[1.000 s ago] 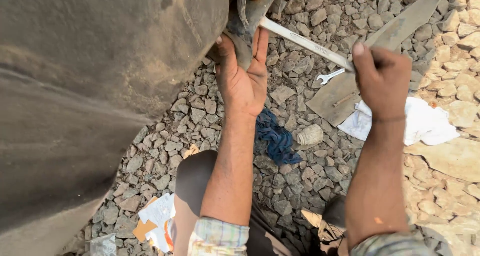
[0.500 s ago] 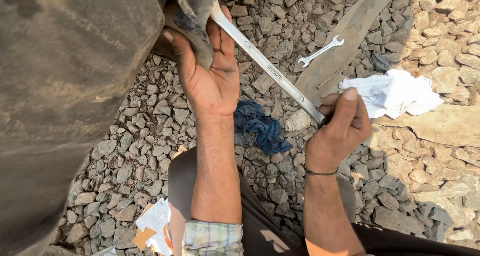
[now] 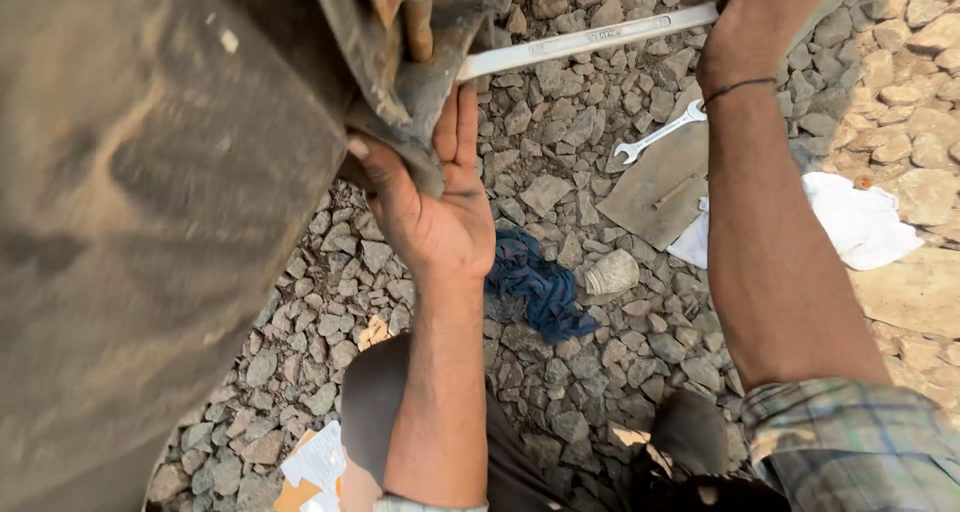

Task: The person kneels on gravel and uses a long metal wrench to tighten a bolt on the undercarriage of a large vehicle. They repeatedly apply force to the wrench, repositioning their hands and the tool to secure the fastener.

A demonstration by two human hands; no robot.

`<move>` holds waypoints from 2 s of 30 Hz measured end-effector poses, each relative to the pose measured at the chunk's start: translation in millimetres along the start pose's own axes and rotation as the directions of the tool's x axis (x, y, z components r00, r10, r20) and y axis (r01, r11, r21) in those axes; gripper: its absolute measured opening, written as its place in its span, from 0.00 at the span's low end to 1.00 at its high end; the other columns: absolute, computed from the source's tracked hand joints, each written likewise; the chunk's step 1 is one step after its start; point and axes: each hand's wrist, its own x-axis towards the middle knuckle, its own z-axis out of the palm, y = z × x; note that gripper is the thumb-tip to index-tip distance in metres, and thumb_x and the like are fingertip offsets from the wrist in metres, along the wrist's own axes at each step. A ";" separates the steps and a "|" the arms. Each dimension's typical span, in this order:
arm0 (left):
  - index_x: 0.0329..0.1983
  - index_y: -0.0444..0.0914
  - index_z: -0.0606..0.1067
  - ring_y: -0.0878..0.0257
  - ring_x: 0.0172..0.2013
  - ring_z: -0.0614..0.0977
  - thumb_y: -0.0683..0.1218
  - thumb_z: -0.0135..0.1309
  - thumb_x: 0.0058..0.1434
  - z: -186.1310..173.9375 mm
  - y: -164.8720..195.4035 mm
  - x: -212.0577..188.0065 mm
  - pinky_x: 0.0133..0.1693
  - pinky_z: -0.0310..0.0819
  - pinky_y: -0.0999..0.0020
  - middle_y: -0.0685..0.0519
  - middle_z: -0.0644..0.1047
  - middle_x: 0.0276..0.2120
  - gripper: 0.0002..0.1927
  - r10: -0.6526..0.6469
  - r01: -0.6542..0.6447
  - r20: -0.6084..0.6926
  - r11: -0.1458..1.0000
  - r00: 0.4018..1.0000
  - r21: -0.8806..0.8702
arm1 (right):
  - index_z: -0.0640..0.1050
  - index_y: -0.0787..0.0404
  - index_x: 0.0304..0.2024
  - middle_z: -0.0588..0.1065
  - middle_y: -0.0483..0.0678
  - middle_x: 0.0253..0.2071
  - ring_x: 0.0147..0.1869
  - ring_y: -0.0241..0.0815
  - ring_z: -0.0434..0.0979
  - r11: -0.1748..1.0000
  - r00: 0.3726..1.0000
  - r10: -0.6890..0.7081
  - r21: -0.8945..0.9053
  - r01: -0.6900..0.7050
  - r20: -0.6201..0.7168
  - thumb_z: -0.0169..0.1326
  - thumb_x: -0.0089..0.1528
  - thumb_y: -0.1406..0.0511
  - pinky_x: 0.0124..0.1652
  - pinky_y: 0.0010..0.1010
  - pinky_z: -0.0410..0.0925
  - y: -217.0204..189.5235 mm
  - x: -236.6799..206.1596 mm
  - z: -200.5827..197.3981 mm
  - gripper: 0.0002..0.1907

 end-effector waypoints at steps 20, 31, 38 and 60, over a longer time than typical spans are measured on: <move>0.77 0.47 0.58 0.54 0.70 0.69 0.59 0.50 0.76 -29.9 -14.6 2.1 0.74 0.64 0.61 0.49 0.67 0.67 0.31 -0.130 0.177 0.164 0.930 0.978 -0.322 | 0.77 0.63 0.29 0.71 0.42 0.21 0.20 0.29 0.67 0.820 0.862 0.351 -0.325 -0.472 -0.365 0.53 0.72 0.55 0.20 0.24 0.58 -222.1 -224.3 93.4 0.22; 0.77 0.43 0.57 0.53 0.66 0.73 0.60 0.51 0.75 -11.1 -1.2 -5.2 0.73 0.65 0.55 0.51 0.72 0.65 0.34 -0.115 0.133 0.091 0.964 0.989 -0.232 | 0.72 0.63 0.39 0.73 0.49 0.34 0.35 0.38 0.70 0.944 0.847 -0.053 -0.304 -0.130 -0.529 0.45 0.78 0.59 0.37 0.32 0.64 -132.6 -265.3 44.6 0.17; 0.78 0.46 0.52 0.57 0.73 0.66 0.60 0.52 0.72 -11.9 -1.5 -2.1 0.79 0.56 0.49 0.53 0.65 0.70 0.38 -0.046 0.046 0.009 0.994 0.999 -0.104 | 0.68 0.65 0.33 0.62 0.46 0.25 0.25 0.39 0.56 0.939 0.896 -0.279 -0.295 0.178 -0.346 0.50 0.78 0.56 0.27 0.34 0.53 -51.3 -44.7 33.9 0.23; 0.79 0.46 0.55 0.53 0.73 0.66 0.60 0.48 0.78 -32.6 -11.3 3.0 0.68 0.66 0.68 0.44 0.62 0.73 0.32 -0.192 0.246 0.190 0.914 0.963 -0.323 | 0.83 0.66 0.39 0.72 0.39 0.24 0.27 0.27 0.67 0.782 0.953 0.217 -0.547 -0.300 -0.213 0.57 0.74 0.58 0.27 0.24 0.57 -198.9 -256.3 91.2 0.17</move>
